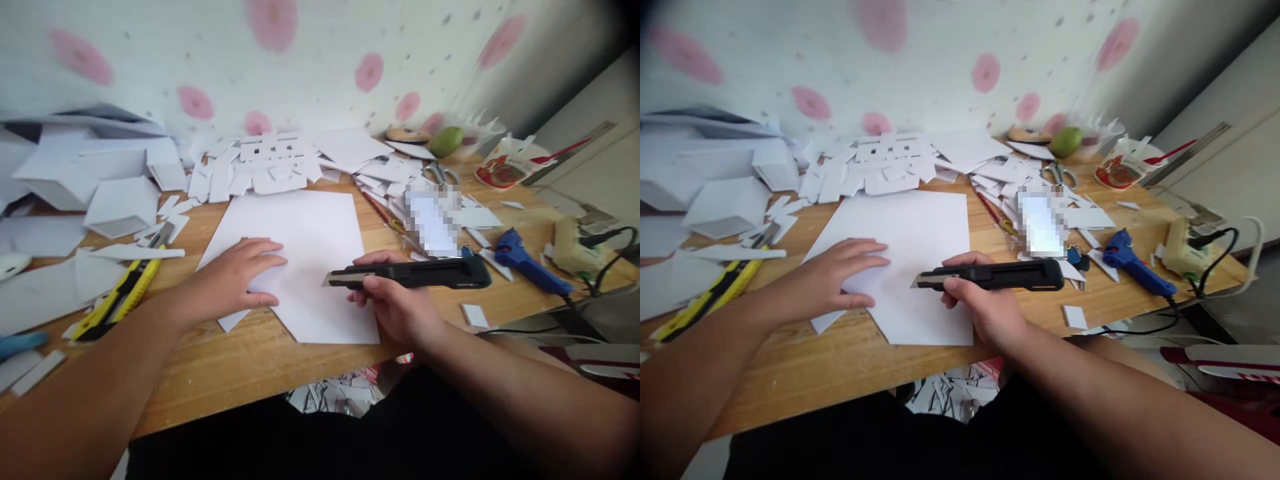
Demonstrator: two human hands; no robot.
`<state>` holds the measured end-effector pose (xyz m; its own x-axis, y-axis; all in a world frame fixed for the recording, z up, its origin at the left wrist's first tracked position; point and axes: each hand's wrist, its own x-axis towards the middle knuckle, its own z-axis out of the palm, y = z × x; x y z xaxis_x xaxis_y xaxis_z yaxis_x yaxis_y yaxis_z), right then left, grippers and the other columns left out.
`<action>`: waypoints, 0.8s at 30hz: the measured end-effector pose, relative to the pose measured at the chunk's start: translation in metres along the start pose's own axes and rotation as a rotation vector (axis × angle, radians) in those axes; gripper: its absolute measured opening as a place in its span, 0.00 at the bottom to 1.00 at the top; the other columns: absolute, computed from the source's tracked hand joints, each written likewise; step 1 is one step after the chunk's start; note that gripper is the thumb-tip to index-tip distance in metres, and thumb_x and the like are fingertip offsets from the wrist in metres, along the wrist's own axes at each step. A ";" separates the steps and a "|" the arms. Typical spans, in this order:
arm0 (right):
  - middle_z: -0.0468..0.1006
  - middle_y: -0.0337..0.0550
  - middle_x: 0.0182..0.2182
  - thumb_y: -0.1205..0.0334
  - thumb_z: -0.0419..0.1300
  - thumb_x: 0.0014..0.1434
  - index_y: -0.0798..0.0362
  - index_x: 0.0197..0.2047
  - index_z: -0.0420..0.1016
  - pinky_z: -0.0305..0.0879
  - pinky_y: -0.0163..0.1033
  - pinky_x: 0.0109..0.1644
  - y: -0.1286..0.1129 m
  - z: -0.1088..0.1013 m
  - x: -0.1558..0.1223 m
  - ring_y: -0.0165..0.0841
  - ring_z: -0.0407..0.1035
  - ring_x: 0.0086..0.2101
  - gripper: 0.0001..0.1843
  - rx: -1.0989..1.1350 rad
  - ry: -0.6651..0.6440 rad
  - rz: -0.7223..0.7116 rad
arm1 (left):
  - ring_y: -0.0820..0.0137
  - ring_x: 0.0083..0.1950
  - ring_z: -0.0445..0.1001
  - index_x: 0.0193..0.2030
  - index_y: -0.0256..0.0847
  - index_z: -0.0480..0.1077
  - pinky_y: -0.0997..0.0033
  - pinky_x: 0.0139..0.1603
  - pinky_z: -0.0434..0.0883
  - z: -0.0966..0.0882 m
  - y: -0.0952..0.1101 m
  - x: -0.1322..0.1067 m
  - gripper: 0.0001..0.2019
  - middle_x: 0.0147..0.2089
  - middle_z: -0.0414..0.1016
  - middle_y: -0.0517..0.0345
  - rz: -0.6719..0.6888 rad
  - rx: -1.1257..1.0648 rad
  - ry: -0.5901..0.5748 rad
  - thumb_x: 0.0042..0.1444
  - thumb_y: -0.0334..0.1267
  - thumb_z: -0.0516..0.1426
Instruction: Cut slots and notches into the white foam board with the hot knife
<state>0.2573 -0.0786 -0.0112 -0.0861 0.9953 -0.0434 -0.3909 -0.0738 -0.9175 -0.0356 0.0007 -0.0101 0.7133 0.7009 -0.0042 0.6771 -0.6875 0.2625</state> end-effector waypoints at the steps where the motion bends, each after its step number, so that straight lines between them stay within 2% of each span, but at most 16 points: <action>1: 0.83 0.38 0.26 0.57 0.72 0.55 0.51 0.48 0.77 0.71 0.32 0.32 0.000 -0.001 -0.002 0.29 0.75 0.26 0.18 0.002 -0.039 0.007 | 0.50 0.73 0.58 0.64 0.44 0.71 0.50 0.73 0.58 -0.001 0.002 0.001 0.32 0.72 0.63 0.46 -0.005 -0.012 -0.007 0.61 0.62 0.57; 4: 0.85 0.43 0.32 0.55 0.68 0.61 0.49 0.55 0.74 0.75 0.36 0.34 0.001 -0.003 -0.010 0.32 0.78 0.28 0.21 -0.033 -0.131 0.067 | 0.51 0.73 0.58 0.64 0.42 0.72 0.51 0.73 0.56 -0.003 0.005 0.001 0.31 0.72 0.63 0.46 -0.009 -0.022 -0.011 0.60 0.60 0.59; 7: 0.85 0.41 0.33 0.56 0.69 0.61 0.49 0.53 0.75 0.76 0.36 0.36 0.000 -0.004 -0.014 0.31 0.79 0.30 0.18 -0.180 -0.149 0.059 | 0.51 0.73 0.58 0.63 0.43 0.72 0.52 0.72 0.57 -0.004 0.007 0.001 0.30 0.72 0.63 0.46 -0.014 -0.026 -0.012 0.59 0.58 0.60; 10: 0.83 0.39 0.31 0.59 0.71 0.56 0.49 0.46 0.78 0.75 0.36 0.36 -0.005 -0.001 -0.012 0.31 0.77 0.30 0.15 -0.478 -0.143 -0.068 | 0.51 0.73 0.57 0.63 0.43 0.72 0.51 0.73 0.55 -0.005 0.013 0.003 0.30 0.72 0.64 0.47 -0.023 -0.022 -0.028 0.59 0.58 0.60; 13: 0.83 0.41 0.33 0.61 0.70 0.54 0.50 0.40 0.77 0.75 0.38 0.36 -0.010 0.006 -0.010 0.33 0.77 0.32 0.10 -0.714 -0.156 -0.208 | 0.50 0.75 0.55 0.64 0.46 0.71 0.44 0.75 0.49 -0.005 0.021 0.004 0.30 0.74 0.61 0.48 -0.021 -0.002 -0.051 0.58 0.56 0.62; 15: 0.83 0.41 0.34 0.61 0.68 0.54 0.49 0.40 0.77 0.75 0.38 0.36 -0.011 0.010 -0.011 0.35 0.78 0.33 0.09 -0.811 -0.167 -0.249 | 0.50 0.76 0.53 0.65 0.48 0.70 0.42 0.75 0.46 -0.004 0.027 0.004 0.29 0.75 0.59 0.49 -0.017 0.008 -0.078 0.59 0.54 0.63; 20: 0.84 0.40 0.31 0.61 0.67 0.53 0.48 0.40 0.78 0.72 0.37 0.31 -0.007 0.018 -0.017 0.35 0.78 0.29 0.10 -1.065 -0.171 -0.275 | 0.53 0.78 0.49 0.68 0.53 0.67 0.44 0.75 0.52 -0.004 0.034 0.004 0.29 0.77 0.55 0.53 -0.028 0.006 -0.144 0.61 0.51 0.63; 24: 0.85 0.39 0.30 0.63 0.65 0.54 0.50 0.41 0.78 0.73 0.35 0.32 -0.003 0.021 -0.020 0.32 0.78 0.27 0.09 -1.092 -0.172 -0.396 | 0.51 0.78 0.48 0.69 0.53 0.66 0.43 0.75 0.52 -0.005 0.035 0.004 0.30 0.77 0.54 0.54 -0.038 0.014 -0.167 0.61 0.51 0.63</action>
<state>0.2409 -0.0993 0.0007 -0.2905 0.9091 0.2985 0.5683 0.4149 -0.7105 -0.0098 -0.0193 0.0039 0.7063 0.6860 -0.1747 0.7059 -0.6644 0.2455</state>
